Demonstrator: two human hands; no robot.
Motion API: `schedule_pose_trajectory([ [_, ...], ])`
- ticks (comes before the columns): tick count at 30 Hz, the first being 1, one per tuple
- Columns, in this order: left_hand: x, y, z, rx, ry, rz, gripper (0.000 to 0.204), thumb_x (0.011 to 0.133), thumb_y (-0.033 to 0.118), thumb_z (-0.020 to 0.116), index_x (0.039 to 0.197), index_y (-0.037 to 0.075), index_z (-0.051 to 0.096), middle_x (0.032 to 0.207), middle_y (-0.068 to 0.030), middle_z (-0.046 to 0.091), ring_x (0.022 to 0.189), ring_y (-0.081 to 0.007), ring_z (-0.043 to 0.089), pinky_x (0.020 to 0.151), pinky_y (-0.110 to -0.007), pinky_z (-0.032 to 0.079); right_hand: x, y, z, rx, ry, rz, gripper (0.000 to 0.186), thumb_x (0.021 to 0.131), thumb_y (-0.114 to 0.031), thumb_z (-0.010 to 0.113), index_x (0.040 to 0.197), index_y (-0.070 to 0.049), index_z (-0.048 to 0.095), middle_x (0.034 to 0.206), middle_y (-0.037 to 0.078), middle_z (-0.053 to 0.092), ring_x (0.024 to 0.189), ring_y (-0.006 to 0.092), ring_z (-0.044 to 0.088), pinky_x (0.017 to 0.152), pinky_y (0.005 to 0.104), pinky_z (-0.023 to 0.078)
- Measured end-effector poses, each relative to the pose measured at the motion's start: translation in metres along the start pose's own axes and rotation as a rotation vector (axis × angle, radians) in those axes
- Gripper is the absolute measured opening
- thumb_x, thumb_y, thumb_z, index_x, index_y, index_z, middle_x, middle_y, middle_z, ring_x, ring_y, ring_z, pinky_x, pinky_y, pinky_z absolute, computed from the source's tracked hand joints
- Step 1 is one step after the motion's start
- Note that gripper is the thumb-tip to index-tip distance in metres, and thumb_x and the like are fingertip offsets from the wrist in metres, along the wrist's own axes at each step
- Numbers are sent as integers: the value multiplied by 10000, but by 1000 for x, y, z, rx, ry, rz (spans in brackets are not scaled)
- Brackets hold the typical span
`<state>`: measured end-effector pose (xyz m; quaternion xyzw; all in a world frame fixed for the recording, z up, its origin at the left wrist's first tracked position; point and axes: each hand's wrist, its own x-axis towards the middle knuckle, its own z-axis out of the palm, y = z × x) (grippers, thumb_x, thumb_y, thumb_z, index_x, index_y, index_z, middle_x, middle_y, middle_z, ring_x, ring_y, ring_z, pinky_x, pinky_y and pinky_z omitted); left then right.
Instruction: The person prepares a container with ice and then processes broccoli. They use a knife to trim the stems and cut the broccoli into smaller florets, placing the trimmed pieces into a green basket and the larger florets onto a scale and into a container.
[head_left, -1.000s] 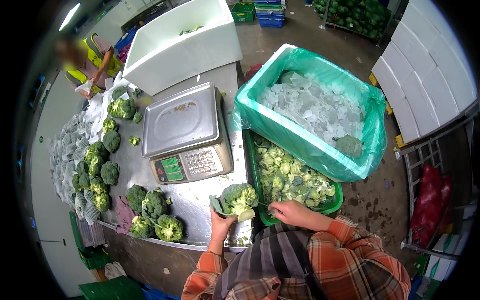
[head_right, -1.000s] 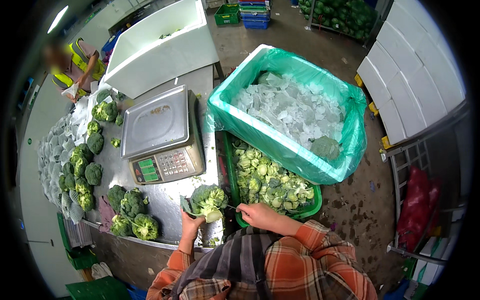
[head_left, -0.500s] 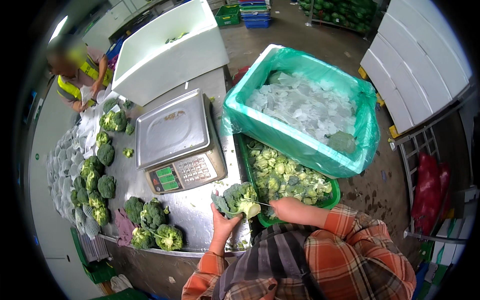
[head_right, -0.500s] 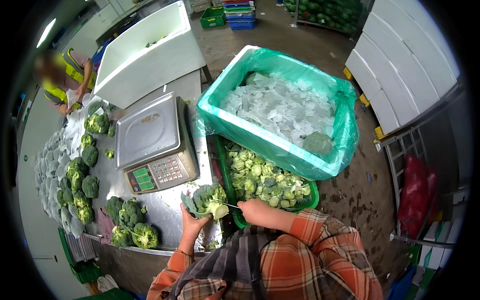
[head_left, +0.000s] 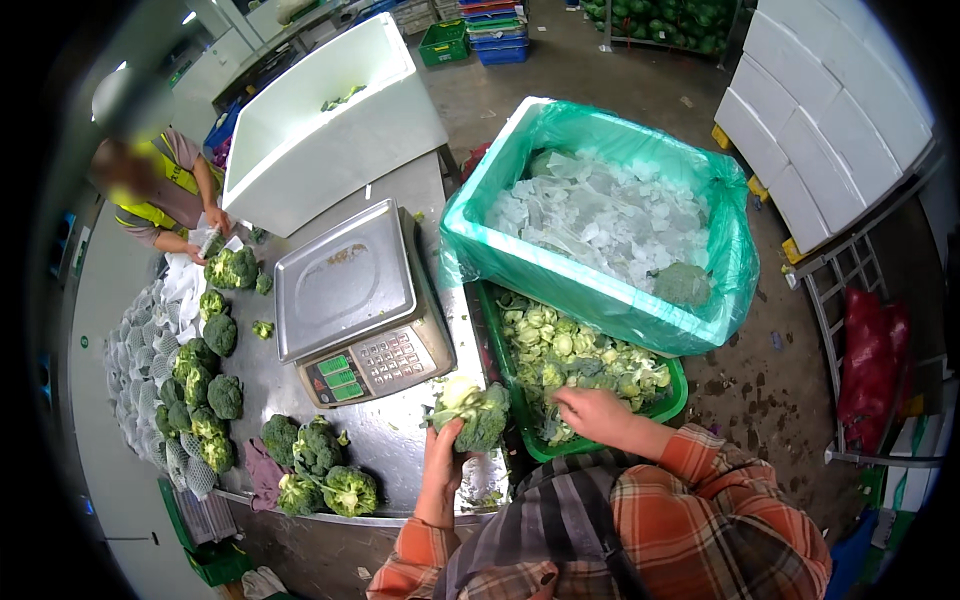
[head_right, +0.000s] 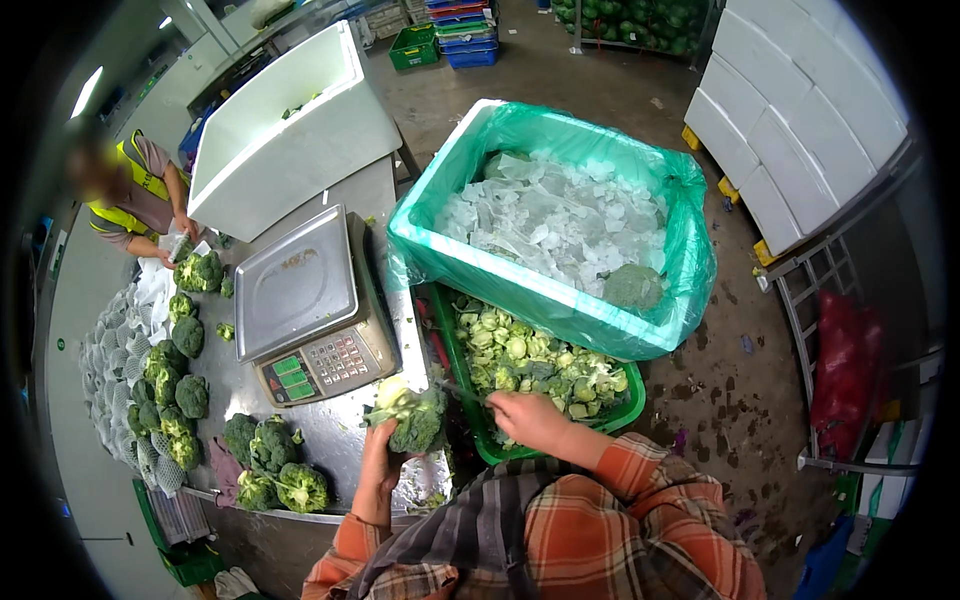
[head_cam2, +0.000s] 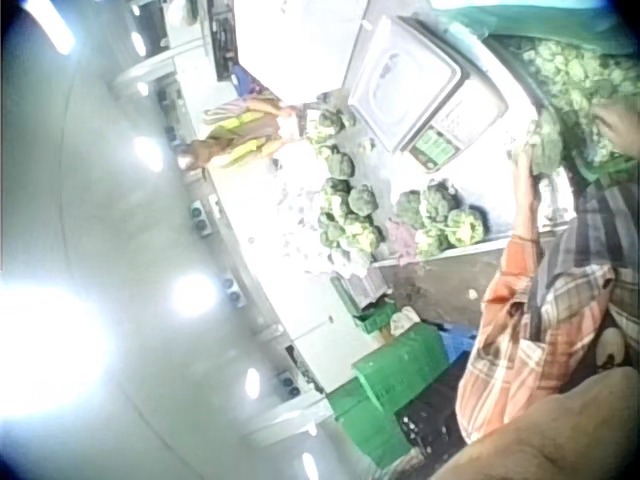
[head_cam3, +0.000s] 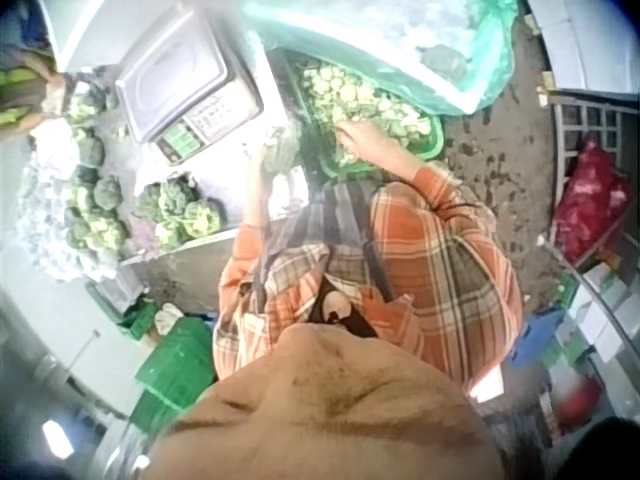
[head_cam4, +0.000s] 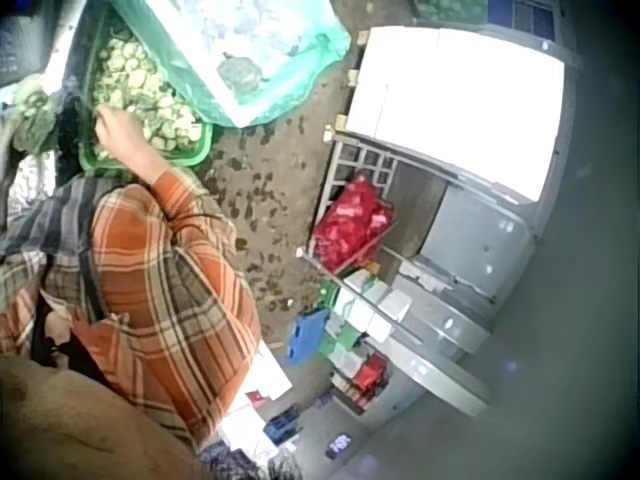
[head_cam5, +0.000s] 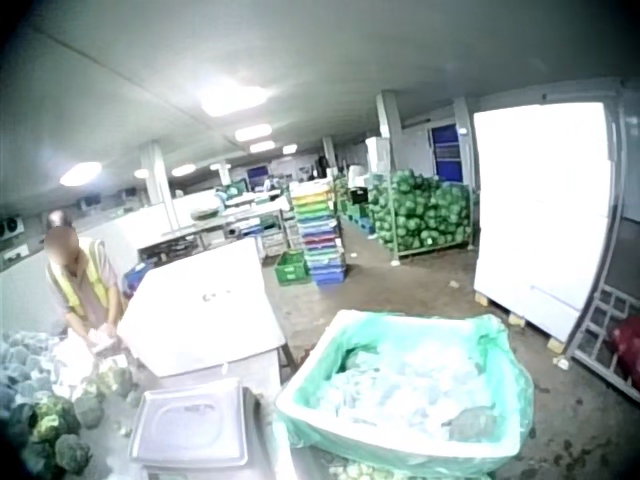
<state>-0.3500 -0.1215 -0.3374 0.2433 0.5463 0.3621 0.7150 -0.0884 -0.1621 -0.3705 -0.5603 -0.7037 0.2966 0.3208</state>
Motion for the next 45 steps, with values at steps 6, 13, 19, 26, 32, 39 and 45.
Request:
schedule_pose_trajectory([
  [6,7,-8,10,203,99,-58,491,759,215,659,1169,71,431,972,-91,587,720,-196,617,410,-291,492,18,-21,14,-227,-164,-110,124,804,-134,569,913,-85,537,673,115,561,593,314,591,515,430,473],
  [13,7,-11,22,225,121,6,448,745,191,651,1129,55,464,915,-81,586,663,-167,598,390,-258,462,23,-28,23,-282,-143,-105,106,805,-142,572,896,-95,546,673,114,573,586,313,604,505,424,479],
  [19,14,-24,7,214,159,0,472,711,61,626,1141,-25,451,999,-144,574,787,-227,611,561,-339,538,-16,108,49,-387,-356,367,305,769,-84,574,1073,-65,573,747,139,621,575,325,597,525,418,497],
  [26,16,57,-23,320,185,589,631,704,90,668,1271,-5,408,1165,-120,519,1044,-231,530,907,-327,422,-46,113,12,257,-149,897,184,854,-212,555,875,-29,541,572,101,548,372,200,503,366,347,406],
  [32,94,187,-1,1378,748,1244,710,549,204,753,1163,-9,469,1183,-183,464,1074,-375,421,856,-451,398,-28,99,30,-65,-89,416,195,839,-204,541,865,-14,580,695,192,610,582,347,590,566,429,468],
  [39,112,209,-12,1571,599,1285,772,566,241,804,1234,55,465,1271,-159,435,1191,-359,375,961,-498,317,-44,102,21,29,-132,556,174,830,-164,541,904,-17,597,694,157,615,606,281,603,571,387,469],
  [45,66,78,-46,1241,374,1231,368,729,113,670,1072,55,553,1161,-200,478,1072,-378,469,919,-430,404,-67,131,29,30,-123,547,129,833,-124,541,893,-21,589,595,111,582,446,197,553,449,342,435],
])
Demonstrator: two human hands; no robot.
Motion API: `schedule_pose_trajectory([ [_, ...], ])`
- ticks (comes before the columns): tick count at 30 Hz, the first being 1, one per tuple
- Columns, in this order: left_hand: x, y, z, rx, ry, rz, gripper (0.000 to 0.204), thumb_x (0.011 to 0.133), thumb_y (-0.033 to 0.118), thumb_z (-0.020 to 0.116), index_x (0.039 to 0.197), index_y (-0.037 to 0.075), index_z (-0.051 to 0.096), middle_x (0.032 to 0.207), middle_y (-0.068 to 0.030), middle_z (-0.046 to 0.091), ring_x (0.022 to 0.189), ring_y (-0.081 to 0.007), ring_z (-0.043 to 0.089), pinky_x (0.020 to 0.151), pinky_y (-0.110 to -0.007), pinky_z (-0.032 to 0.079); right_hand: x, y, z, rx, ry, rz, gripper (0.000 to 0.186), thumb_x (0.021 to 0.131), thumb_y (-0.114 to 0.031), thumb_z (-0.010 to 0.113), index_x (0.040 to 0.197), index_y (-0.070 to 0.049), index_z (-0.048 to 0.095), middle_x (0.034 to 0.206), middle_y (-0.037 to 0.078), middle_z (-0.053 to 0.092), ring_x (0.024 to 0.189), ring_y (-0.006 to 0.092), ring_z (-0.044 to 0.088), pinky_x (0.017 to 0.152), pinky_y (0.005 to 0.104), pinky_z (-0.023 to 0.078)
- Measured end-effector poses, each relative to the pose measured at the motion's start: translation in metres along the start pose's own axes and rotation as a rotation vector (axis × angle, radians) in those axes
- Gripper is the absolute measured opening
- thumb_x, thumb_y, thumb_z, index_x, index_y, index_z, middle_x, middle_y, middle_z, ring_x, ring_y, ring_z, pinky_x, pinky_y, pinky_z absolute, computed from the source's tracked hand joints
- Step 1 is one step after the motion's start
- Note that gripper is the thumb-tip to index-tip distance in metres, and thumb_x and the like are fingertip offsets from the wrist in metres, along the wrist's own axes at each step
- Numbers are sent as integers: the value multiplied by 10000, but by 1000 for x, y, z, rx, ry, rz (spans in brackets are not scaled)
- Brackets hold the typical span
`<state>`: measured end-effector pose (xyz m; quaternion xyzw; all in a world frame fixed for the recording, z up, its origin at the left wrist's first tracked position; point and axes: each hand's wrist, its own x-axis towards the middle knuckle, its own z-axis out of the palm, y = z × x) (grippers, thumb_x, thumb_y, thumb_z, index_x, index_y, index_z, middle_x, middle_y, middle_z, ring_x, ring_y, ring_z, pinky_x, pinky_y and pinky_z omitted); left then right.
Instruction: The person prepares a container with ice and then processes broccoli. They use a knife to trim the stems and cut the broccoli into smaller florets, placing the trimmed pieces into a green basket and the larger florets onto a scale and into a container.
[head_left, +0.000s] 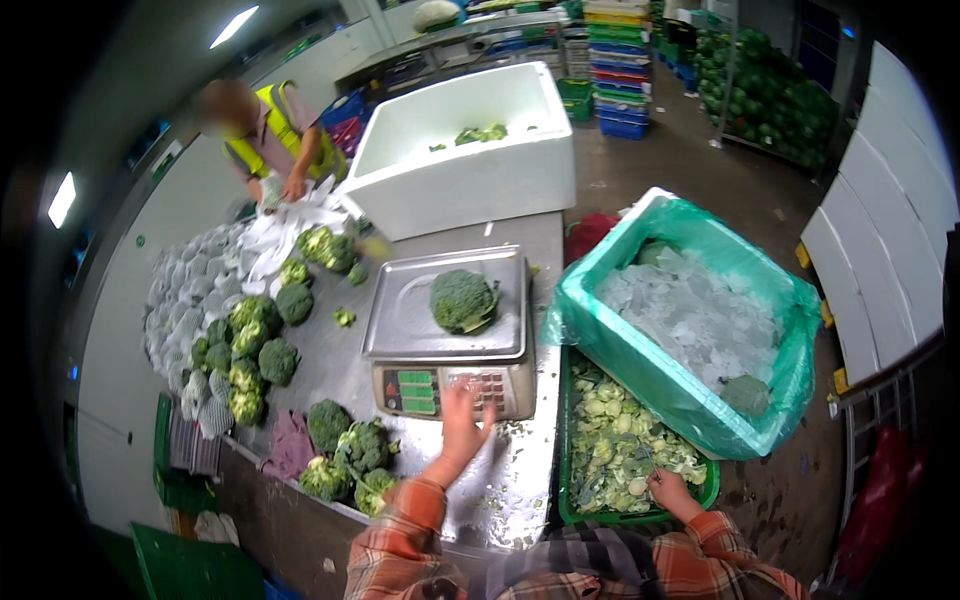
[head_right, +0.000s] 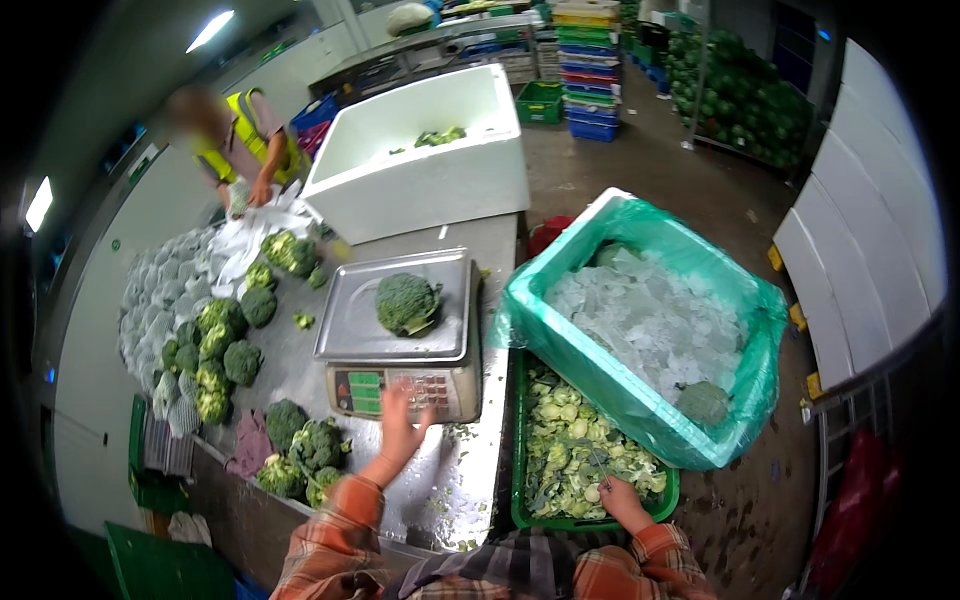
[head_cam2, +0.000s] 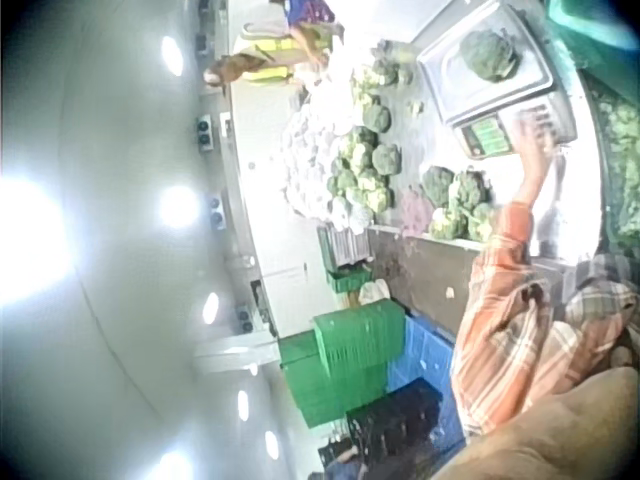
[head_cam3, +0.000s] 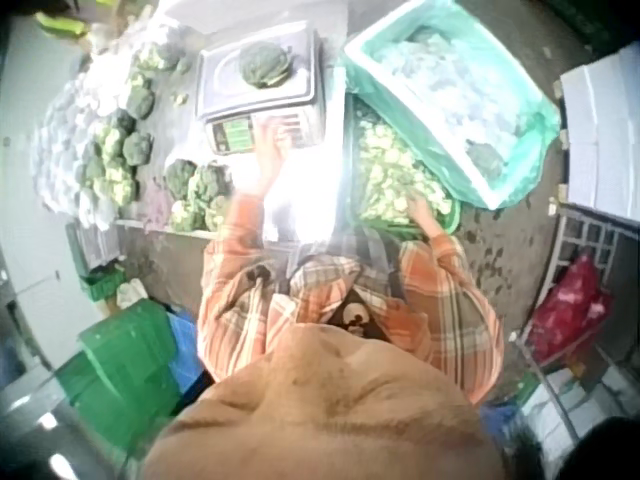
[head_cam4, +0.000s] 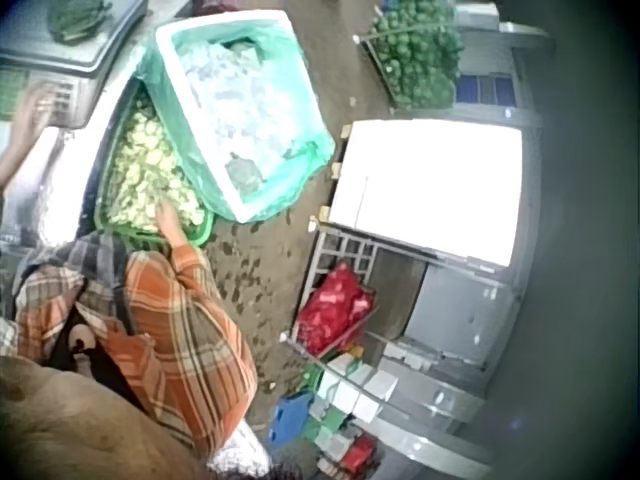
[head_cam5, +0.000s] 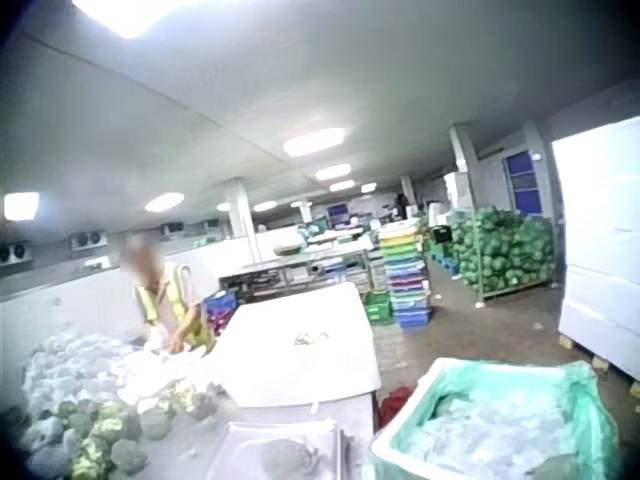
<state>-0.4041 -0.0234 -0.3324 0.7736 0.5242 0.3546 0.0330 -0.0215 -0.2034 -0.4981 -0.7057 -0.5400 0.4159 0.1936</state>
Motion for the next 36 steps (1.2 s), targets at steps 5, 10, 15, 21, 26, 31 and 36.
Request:
schedule_pose_trajectory([
  [5,-101,34,14,-139,-236,-140,290,766,146,638,1031,40,585,1169,-205,489,1040,-370,483,879,-403,432,2,-2,1,18,-64,123,108,824,-111,562,885,-33,605,609,111,586,444,196,552,459,345,445],
  [10,-104,55,8,-233,-278,-46,293,748,110,652,1027,46,587,1155,-176,504,1041,-351,489,881,-403,434,6,-12,2,-54,-85,59,134,796,-121,573,896,-43,615,698,143,614,624,268,600,583,373,474],
  [15,-51,50,2,-232,-206,246,334,704,94,679,1022,49,587,1124,-189,513,1048,-354,505,888,-413,438,6,-35,0,-50,-133,179,145,780,-134,584,893,-49,619,769,171,632,719,325,619,656,395,488],
  [21,129,-9,-19,141,123,-9,745,628,156,771,1297,158,442,1412,-253,228,1250,-464,271,1003,-501,313,-1,-29,1,-50,-129,142,175,810,-176,557,898,-34,610,786,174,636,733,365,610,667,412,490],
  [26,176,-77,3,-229,-260,-380,824,569,337,769,1304,150,444,1327,-274,347,1156,-397,443,984,-421,375,-5,15,15,-223,-25,-1,321,796,-313,613,866,0,604,714,210,622,719,374,623,644,441,481],
  [31,156,-131,-58,-823,160,-774,499,735,331,622,1146,65,525,1024,-145,577,941,-262,575,837,-379,462,-8,15,12,-273,-161,26,409,815,-281,576,1133,-49,464,832,241,600,759,379,594,689,449,461],
  [36,168,-220,-214,-1467,1005,-431,774,877,413,537,1396,51,91,1233,-216,400,967,-335,576,794,-431,534,-8,0,11,-166,-34,38,135,803,-124,583,868,-11,620,712,162,637,684,308,634,633,386,486],
])
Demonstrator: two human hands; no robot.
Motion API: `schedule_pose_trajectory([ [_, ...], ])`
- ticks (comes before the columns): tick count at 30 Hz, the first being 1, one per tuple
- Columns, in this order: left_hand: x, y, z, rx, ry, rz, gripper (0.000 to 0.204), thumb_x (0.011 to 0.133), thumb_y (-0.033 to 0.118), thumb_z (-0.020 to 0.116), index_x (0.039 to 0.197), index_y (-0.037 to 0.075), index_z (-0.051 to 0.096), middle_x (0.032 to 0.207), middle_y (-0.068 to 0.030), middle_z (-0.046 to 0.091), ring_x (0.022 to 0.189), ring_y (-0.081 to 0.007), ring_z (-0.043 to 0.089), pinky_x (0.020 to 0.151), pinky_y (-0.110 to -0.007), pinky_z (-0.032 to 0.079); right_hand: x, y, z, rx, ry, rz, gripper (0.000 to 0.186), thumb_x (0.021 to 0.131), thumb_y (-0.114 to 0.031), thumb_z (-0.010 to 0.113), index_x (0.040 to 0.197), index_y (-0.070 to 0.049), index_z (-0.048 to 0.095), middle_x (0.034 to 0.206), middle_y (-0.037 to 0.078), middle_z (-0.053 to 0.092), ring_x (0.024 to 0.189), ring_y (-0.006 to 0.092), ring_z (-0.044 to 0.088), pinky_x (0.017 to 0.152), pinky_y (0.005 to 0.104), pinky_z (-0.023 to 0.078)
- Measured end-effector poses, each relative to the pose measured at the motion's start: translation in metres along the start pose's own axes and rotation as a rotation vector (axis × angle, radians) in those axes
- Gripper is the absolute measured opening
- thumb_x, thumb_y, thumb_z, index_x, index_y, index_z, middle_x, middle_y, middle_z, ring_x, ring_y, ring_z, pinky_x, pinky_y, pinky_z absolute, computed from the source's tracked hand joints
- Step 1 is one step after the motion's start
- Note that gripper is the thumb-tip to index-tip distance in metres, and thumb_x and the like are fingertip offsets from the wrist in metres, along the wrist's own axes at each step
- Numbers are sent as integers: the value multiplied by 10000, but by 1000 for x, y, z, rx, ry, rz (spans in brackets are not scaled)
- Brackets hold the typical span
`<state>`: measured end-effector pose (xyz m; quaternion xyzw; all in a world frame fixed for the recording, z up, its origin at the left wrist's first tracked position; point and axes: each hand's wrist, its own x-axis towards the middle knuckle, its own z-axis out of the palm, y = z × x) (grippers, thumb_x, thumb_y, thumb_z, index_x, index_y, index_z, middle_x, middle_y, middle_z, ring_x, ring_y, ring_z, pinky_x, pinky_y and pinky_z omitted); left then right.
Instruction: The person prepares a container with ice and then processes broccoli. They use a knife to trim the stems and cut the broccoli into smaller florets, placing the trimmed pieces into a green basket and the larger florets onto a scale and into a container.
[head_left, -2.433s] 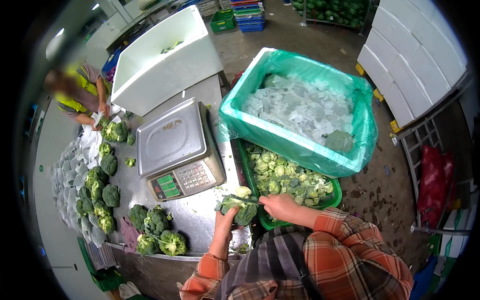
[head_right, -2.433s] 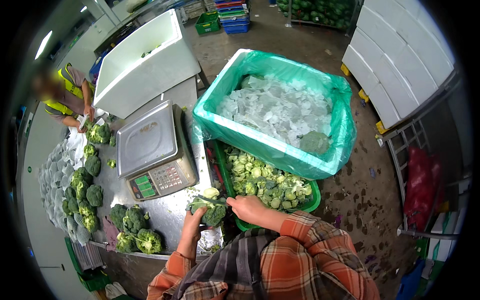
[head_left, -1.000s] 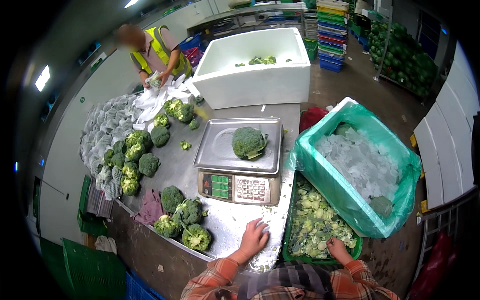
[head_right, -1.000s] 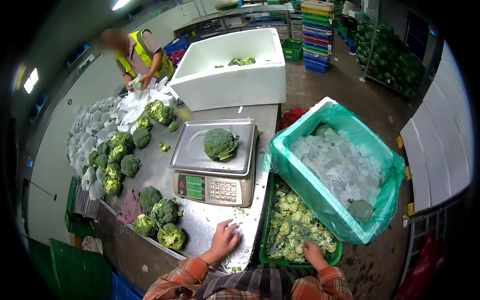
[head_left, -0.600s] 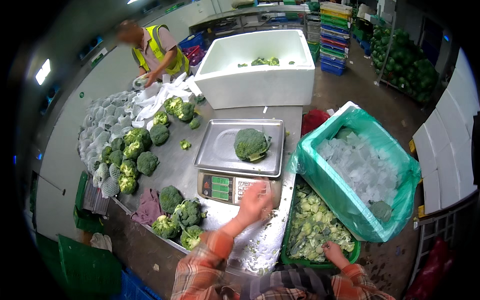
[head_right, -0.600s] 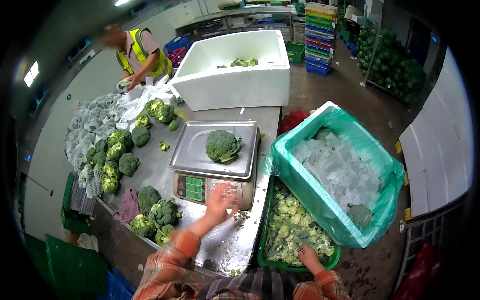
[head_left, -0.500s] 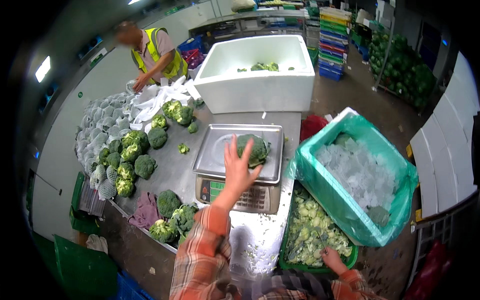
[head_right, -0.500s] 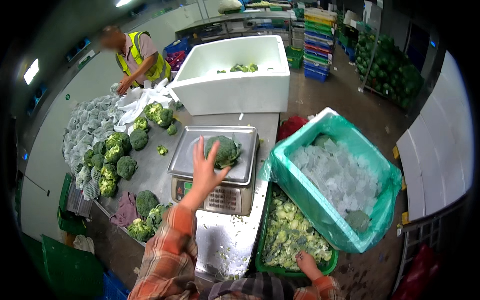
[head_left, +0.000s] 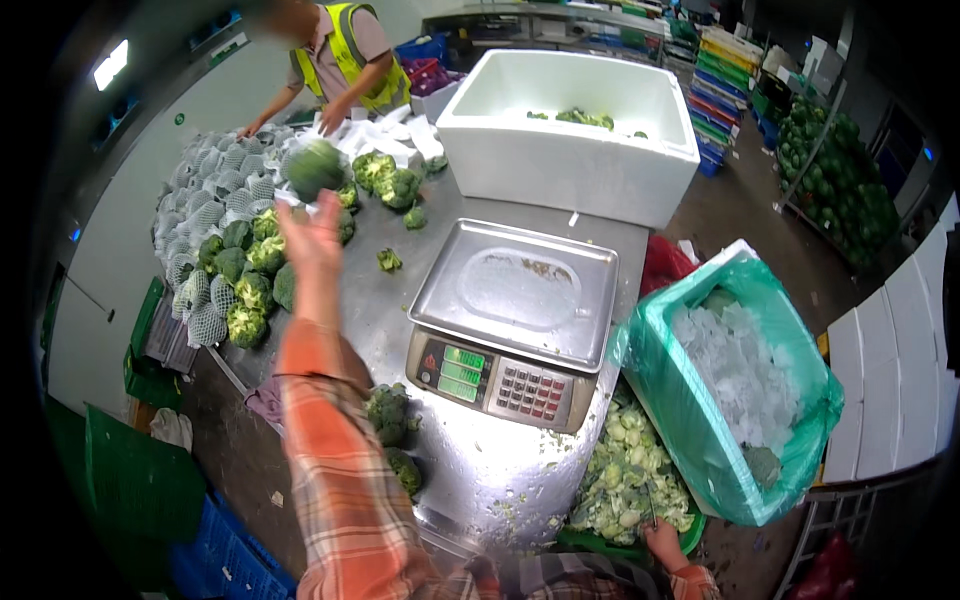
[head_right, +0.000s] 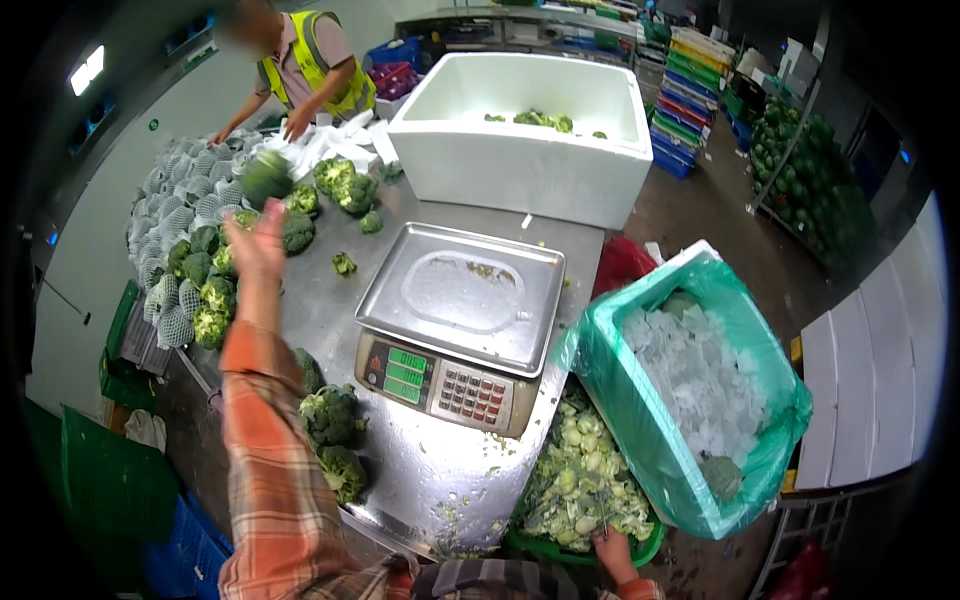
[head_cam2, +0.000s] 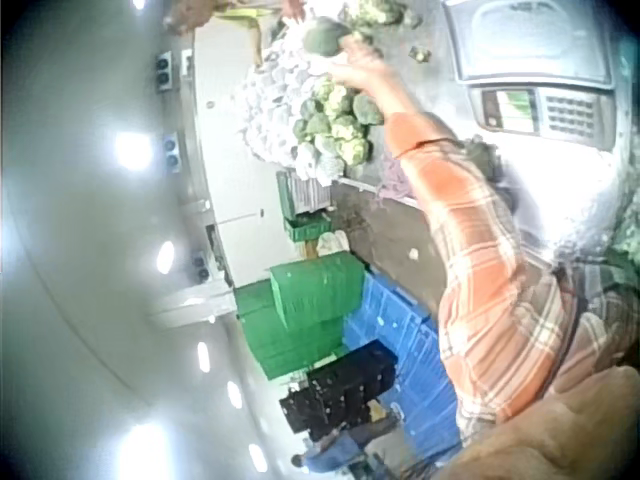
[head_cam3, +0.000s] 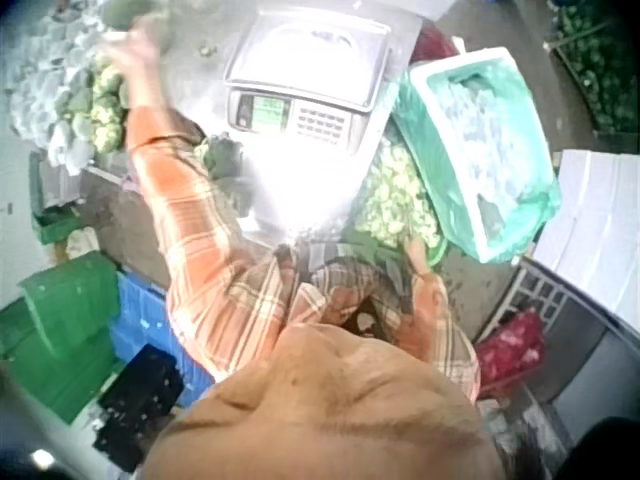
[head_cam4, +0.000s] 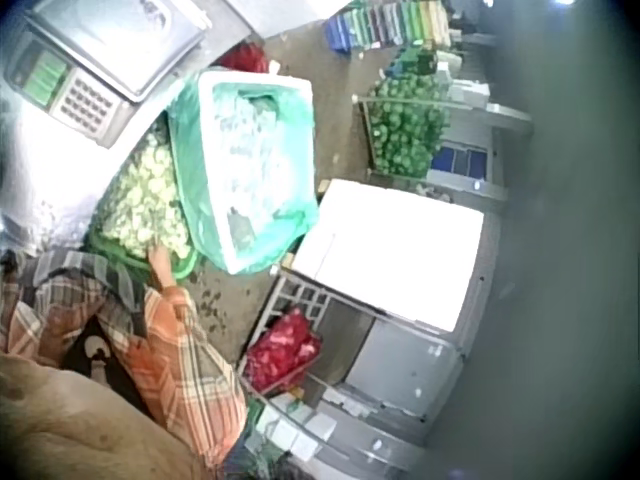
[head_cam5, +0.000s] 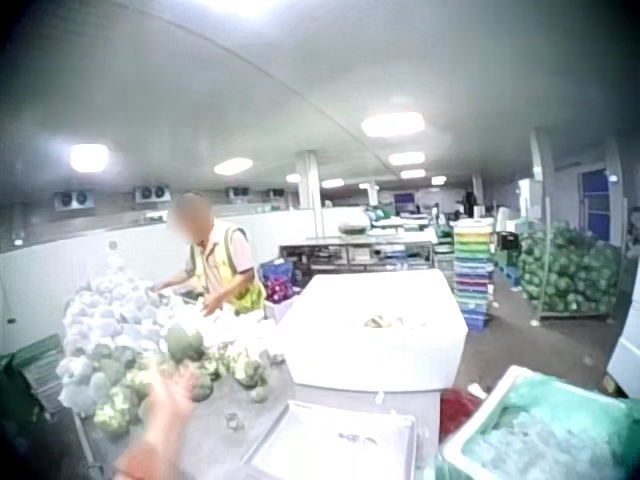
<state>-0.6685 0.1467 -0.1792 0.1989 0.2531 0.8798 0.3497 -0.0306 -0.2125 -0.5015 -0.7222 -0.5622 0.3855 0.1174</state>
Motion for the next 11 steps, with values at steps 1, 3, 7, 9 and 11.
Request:
schedule_pose_trajectory([
  [1,-1,21,15,262,113,243,688,903,388,508,1390,48,159,1279,-219,387,1002,-326,565,838,-415,517,-1,-8,-3,38,-35,96,126,799,-114,583,864,-12,620,718,153,639,685,292,633,635,375,485],
  [3,27,73,-44,712,-51,316,631,904,401,507,1378,58,270,1325,-154,408,1119,-267,512,903,-384,441,3,-25,-5,117,-101,254,110,791,-95,584,855,-13,621,730,136,644,687,260,632,639,355,483],
  [7,18,147,-210,1477,53,286,576,842,447,587,1170,-25,555,1077,-148,598,1004,-219,551,896,-289,388,3,-7,6,35,-62,4,91,779,-64,583,852,-28,624,723,122,634,656,233,610,643,332,477],
  [9,-7,155,-264,1692,282,233,631,779,452,667,1144,-50,554,989,-146,601,908,-207,553,847,-303,415,4,-7,6,-38,-115,66,99,774,-61,584,860,-32,623,729,115,635,669,229,613,643,332,477],
  [11,-31,166,-281,1666,329,114,644,764,451,685,1154,-44,551,1027,-164,605,954,-213,561,853,-310,416,4,-5,5,-126,-195,137,114,774,-78,589,878,-43,623,745,113,640,671,245,613,651,344,483],
])
